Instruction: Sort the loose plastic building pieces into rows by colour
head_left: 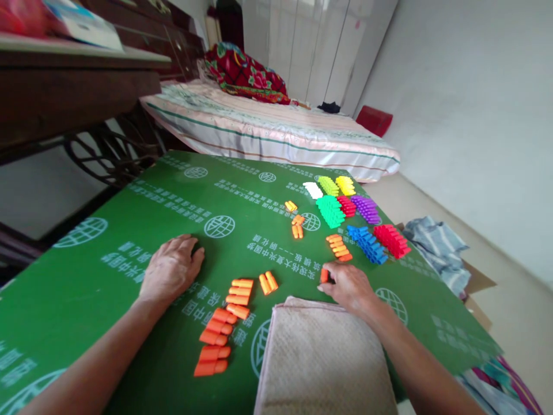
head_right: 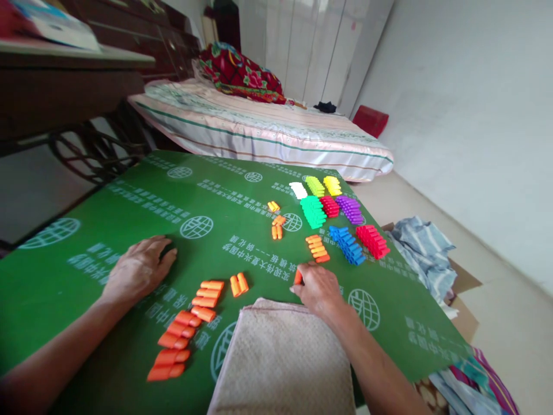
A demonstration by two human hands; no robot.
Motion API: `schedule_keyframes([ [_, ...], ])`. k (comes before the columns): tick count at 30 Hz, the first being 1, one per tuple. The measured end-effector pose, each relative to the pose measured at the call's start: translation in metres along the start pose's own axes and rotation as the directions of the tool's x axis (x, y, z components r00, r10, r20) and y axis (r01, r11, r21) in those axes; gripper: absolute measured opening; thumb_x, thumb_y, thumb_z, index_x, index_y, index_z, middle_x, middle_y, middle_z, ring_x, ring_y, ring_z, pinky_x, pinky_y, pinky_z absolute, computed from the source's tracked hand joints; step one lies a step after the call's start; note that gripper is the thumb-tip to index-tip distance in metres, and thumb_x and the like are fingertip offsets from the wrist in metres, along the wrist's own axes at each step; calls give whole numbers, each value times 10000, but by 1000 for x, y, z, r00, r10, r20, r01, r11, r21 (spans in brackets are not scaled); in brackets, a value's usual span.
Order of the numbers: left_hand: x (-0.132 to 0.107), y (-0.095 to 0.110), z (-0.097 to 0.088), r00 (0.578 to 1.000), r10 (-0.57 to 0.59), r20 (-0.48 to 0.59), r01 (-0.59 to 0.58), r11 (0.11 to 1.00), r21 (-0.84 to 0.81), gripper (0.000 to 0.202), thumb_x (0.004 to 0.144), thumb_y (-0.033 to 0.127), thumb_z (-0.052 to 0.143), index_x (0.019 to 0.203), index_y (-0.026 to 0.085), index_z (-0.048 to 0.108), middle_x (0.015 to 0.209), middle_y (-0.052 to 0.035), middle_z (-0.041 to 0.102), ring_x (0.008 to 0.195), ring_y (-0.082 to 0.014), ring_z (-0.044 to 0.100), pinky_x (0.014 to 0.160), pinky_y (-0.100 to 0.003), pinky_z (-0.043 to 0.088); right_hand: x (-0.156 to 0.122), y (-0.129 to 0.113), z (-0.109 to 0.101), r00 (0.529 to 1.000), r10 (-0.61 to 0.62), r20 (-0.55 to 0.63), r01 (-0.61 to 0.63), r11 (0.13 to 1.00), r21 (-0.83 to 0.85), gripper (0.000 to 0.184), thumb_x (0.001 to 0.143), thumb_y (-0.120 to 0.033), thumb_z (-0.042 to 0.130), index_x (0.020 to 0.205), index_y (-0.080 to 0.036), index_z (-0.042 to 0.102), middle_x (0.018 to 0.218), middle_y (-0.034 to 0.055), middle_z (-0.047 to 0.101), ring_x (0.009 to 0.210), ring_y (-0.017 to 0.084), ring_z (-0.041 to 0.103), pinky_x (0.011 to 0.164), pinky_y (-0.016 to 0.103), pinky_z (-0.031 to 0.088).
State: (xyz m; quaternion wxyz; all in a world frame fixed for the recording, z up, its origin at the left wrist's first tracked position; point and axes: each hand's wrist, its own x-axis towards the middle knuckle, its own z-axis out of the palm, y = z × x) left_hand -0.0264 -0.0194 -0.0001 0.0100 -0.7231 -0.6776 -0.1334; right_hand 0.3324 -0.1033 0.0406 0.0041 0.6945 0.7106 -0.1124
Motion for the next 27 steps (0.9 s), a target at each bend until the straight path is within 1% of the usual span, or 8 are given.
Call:
schedule_keyframes([
  [2, 1, -1, 0, 1000, -6, 3, 6, 1000, 5, 729, 835, 509, 167, 1198, 17, 564, 1289, -209, 545, 1226, -316, 485, 1105, -448, 374, -5, 10, 5, 992, 112, -57, -113, 994, -13, 138, 817, -386, 652, 808, -248, 659, 811, -11, 704, 740, 147, 643, 601, 244, 365],
  [5, 3, -2, 1, 1000, -9, 12, 9, 1000, 19, 741, 831, 516, 158, 1210, 23, 561, 1306, -201, 536, 1239, -315, 478, 1108, -446, 373, -9, 28, 12, 946, 290, -142, -298, 954, -37, 239, 848, -482, 593, 859, -255, 668, 806, 15, 719, 755, 182, 672, 586, 262, 386],
  [8, 3, -2, 2, 1000, -8, 11, 8, 1000, 22, 739, 830, 513, 163, 1211, 18, 558, 1305, -205, 536, 1242, -318, 474, 1108, -452, 373, -7, 42, 15, 910, 367, -192, -382, 923, -45, 328, 872, -539, 532, 934, -253, 681, 835, 41, 733, 799, 205, 691, 604, 277, 420],
  [11, 2, -1, 0, 1000, -18, 18, 17, 1000, 18, 752, 820, 516, 161, 1210, 10, 558, 1303, -208, 536, 1243, -318, 474, 1111, -450, 371, 1, 47, 14, 900, 387, -200, -404, 913, -50, 362, 874, -568, 512, 952, -258, 681, 824, 43, 739, 812, 211, 698, 601, 277, 427],
  [15, 1, 2, -4, 999, -28, 40, 28, 1000, 8, 763, 817, 515, 155, 1228, 5, 546, 1317, -206, 526, 1259, -312, 461, 1123, -444, 357, 9, 47, 13, 897, 405, -178, -418, 907, -42, 380, 881, -576, 488, 960, -253, 672, 803, 45, 739, 810, 228, 703, 592, 285, 419],
  [18, 0, 3, -4, 999, -29, 38, 29, 1000, 1, 758, 817, 515, 162, 1226, 7, 548, 1321, -204, 522, 1257, -310, 460, 1126, -439, 351, 10, 46, 13, 890, 421, -177, -435, 899, -50, 407, 880, -593, 476, 968, -246, 669, 820, 61, 742, 822, 238, 703, 594, 291, 420],
  [21, 0, 2, -2, 999, -27, 32, 27, 1000, -7, 751, 816, 519, 170, 1217, 12, 554, 1313, -204, 527, 1251, -309, 464, 1125, -441, 352, 10, 46, 13, 885, 437, -163, -451, 891, -58, 426, 881, -612, 461, 976, -251, 666, 845, 65, 743, 827, 227, 703, 602, 286, 429],
  [27, 1, 2, -1, 999, -33, 37, 33, 999, 1, 776, 810, 526, 139, 1221, 16, 554, 1311, -195, 530, 1243, -308, 471, 1121, -427, 355, 14, 44, 12, 871, 475, -122, -486, 870, -81, 470, 891, -625, 438, 1060, -244, 656, 904, 83, 743, 886, 245, 700, 659, 302, 469],
])
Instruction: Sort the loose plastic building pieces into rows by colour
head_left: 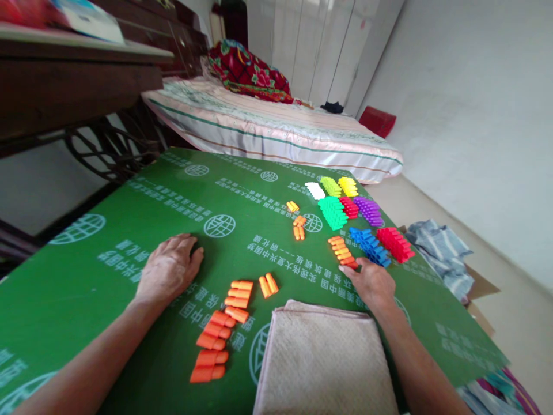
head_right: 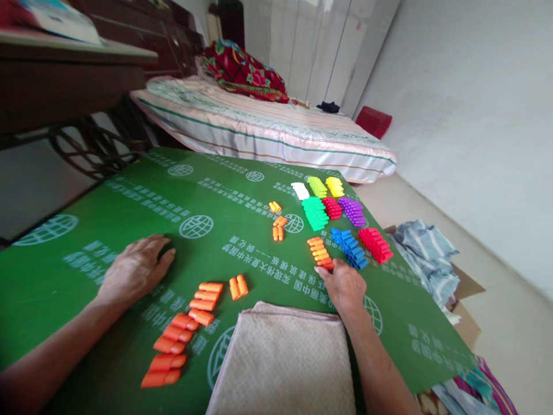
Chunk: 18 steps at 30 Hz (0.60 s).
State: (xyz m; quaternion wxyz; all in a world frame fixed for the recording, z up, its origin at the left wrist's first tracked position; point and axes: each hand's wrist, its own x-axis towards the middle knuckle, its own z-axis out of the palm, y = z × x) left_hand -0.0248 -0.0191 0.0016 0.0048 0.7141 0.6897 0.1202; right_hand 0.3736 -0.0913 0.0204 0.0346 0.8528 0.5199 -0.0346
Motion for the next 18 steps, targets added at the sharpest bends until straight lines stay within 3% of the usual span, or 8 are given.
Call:
schedule_keyframes([
  [14, -4, -3, 5, 1000, 16, -25, -16, 1000, 9, 652, 867, 476, 205, 1219, 52, 554, 1309, -180, 530, 1251, -297, 459, 1114, -425, 360, -7, 3, -2, 999, -6, -39, 5, 1000, -6, 572, 887, -633, 427, 1225, -213, 617, 935, 114, 745, 870, 257, 701, 670, 320, 487],
  [18, -6, -1, 7, 999, 29, -46, -29, 1000, 13, 587, 885, 443, 242, 1204, 69, 562, 1305, -171, 535, 1238, -288, 473, 1103, -419, 376, -25, -10, -9, 984, -159, -76, 160, 987, 6, 483, 914, -528, 461, 1253, -217, 607, 907, 88, 752, 822, 243, 704, 662, 311, 479],
])
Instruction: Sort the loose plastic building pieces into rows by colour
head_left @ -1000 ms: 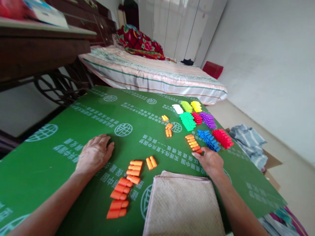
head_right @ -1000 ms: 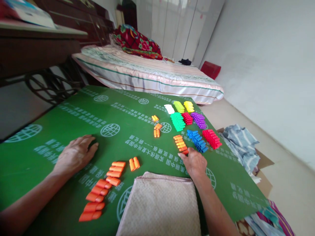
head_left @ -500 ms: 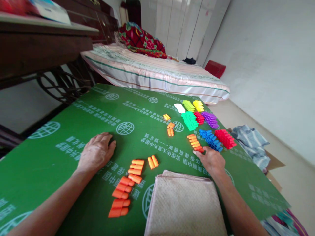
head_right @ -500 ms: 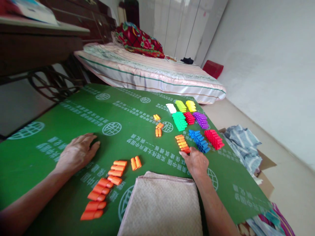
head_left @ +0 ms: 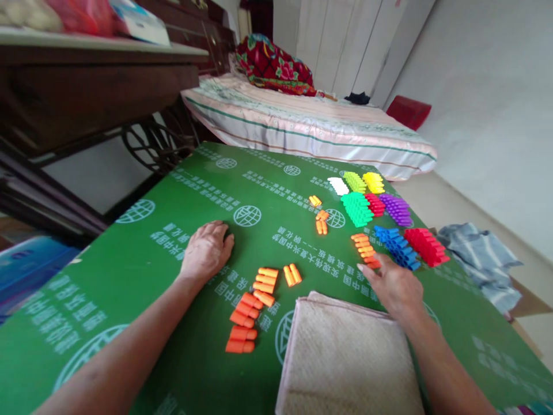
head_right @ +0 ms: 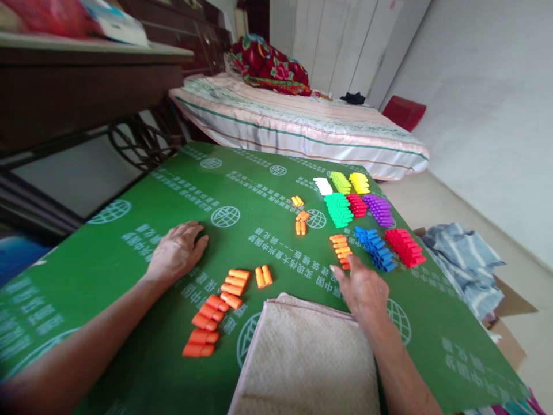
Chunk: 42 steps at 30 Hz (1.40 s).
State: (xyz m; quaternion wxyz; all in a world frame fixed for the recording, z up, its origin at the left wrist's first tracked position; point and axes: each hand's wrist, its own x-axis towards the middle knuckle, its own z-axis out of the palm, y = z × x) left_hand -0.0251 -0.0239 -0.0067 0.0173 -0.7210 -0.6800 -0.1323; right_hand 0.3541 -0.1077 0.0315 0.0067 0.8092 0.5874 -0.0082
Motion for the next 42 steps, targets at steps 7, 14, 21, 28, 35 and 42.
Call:
schedule_keyframes([
  [7, -4, 2, 0, 1000, -13, -18, 13, 1000, -17, 512, 896, 399, 294, 1187, 83, 572, 1298, -163, 543, 1225, -280, 484, 1089, -425, 395, -54, -97, -33, 749, -647, 144, 614, 759, 216, 196, 919, -332, 526, 988, -240, 684, 940, 24, 753, 848, 184, 698, 705, 267, 487],
  [14, -4, 1, 0, 1000, -13, -15, 13, 999, -33, 547, 892, 416, 277, 1207, 76, 566, 1316, -158, 532, 1236, -288, 472, 1102, -422, 381, -75, -152, -16, 657, -726, 205, 706, 687, 174, 208, 928, -234, 482, 933, -154, 675, 852, 105, 746, 780, 229, 708, 636, 303, 491],
  [21, 2, -4, 1, 1000, -5, -9, 4, 999, -34, 637, 871, 472, 217, 1215, 58, 559, 1314, -172, 533, 1250, -289, 465, 1121, -422, 355, -55, -105, -33, 704, -692, 158, 669, 722, 178, 185, 941, -300, 493, 927, -215, 657, 916, 39, 749, 808, 181, 691, 636, 255, 434],
  [28, 5, -4, -2, 1000, 3, 0, -3, 1000, -25, 687, 848, 491, 193, 1206, 35, 561, 1300, -190, 540, 1233, -306, 480, 1113, -434, 363, -16, 8, -22, 920, -356, 165, 358, 934, 21, 171, 934, -294, 515, 928, -249, 680, 875, 4, 742, 807, 155, 677, 646, 230, 379],
  [35, 7, 0, -8, 1000, -6, 30, 6, 1000, 10, 750, 832, 517, 139, 1213, 28, 561, 1312, -196, 534, 1246, -309, 475, 1108, -446, 374, 6, 55, 1, 954, -260, 149, 261, 965, 14, 234, 925, -276, 510, 1086, -287, 679, 963, 13, 745, 898, 169, 677, 728, 240, 421],
  [42, 8, 1, -9, 999, -19, 47, 18, 1000, 19, 783, 825, 529, 118, 1220, 11, 551, 1315, -209, 528, 1247, -311, 475, 1104, -455, 381, 7, 50, 7, 994, -64, 92, 64, 998, 7, 352, 922, -353, 509, 1234, -237, 623, 931, 65, 748, 861, 195, 696, 720, 268, 458],
])
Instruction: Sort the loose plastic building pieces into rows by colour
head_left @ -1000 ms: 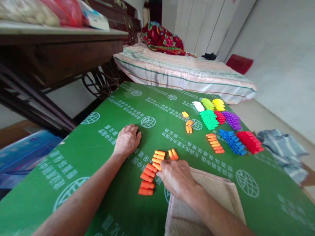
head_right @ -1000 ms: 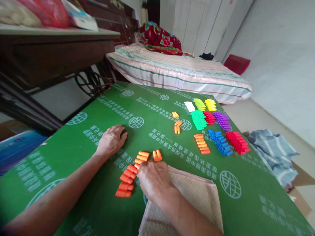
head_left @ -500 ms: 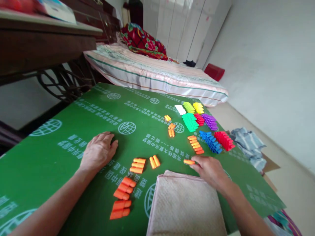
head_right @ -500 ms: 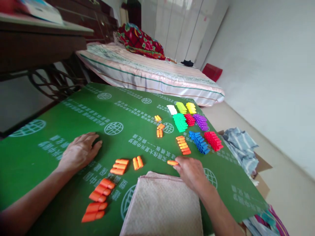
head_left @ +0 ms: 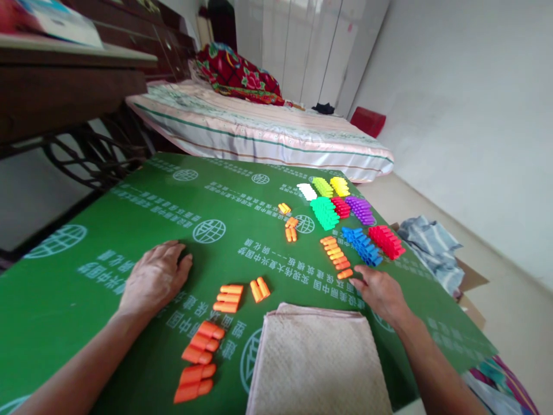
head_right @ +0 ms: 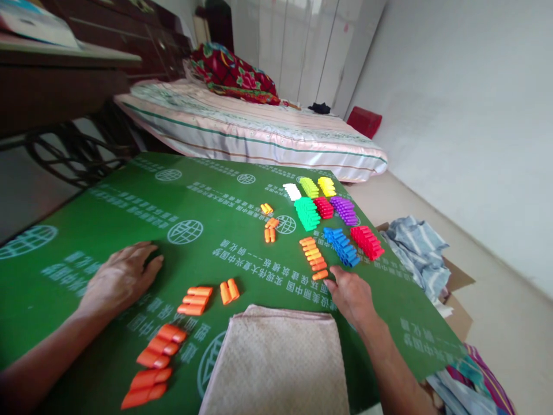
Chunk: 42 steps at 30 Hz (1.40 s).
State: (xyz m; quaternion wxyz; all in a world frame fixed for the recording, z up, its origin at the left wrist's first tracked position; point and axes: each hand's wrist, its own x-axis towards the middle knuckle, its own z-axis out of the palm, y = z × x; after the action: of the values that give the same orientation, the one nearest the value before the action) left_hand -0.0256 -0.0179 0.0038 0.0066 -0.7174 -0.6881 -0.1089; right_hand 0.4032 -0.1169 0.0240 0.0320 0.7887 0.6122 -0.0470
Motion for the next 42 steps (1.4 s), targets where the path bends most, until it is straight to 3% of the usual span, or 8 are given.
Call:
schedule_keyframes([
  [5, 0, -2, 1, 1000, -4, -2, 4, 1000, 9, 774, 827, 536, 126, 1212, 23, 557, 1313, -207, 530, 1251, -319, 469, 1101, -467, 383, -3, -22, -6, 997, 65, 37, -64, 998, -11, 418, 926, -524, 448, 1112, -214, 658, 876, 84, 746, 860, 223, 705, 668, 276, 456],
  [9, 0, -2, 0, 1000, -6, -4, 6, 1000, 7, 787, 824, 546, 114, 1208, 22, 559, 1303, -204, 537, 1245, -319, 473, 1104, -459, 381, 1, -34, -7, 996, 91, 10, -90, 993, -79, 431, 930, -537, 425, 1063, -197, 656, 900, 111, 745, 857, 244, 709, 655, 294, 470],
  [32, -2, 4, -1, 1000, -19, 3, 19, 1000, -15, 766, 823, 527, 132, 1222, 28, 554, 1317, -190, 531, 1251, -302, 469, 1116, -432, 365, 5, -26, -5, 988, 154, 27, -152, 986, -68, 490, 938, -582, 351, 1046, -228, 672, 904, 116, 745, 867, 245, 711, 671, 303, 490],
  [42, -3, -1, 3, 1000, 6, -21, -7, 1000, -28, 718, 848, 506, 166, 1211, 25, 556, 1302, -197, 534, 1245, -306, 469, 1115, -434, 357, 0, -29, -8, 988, 156, 12, -154, 984, -84, 513, 942, -568, 363, 1207, -209, 617, 907, 116, 743, 883, 258, 704, 676, 313, 480],
])
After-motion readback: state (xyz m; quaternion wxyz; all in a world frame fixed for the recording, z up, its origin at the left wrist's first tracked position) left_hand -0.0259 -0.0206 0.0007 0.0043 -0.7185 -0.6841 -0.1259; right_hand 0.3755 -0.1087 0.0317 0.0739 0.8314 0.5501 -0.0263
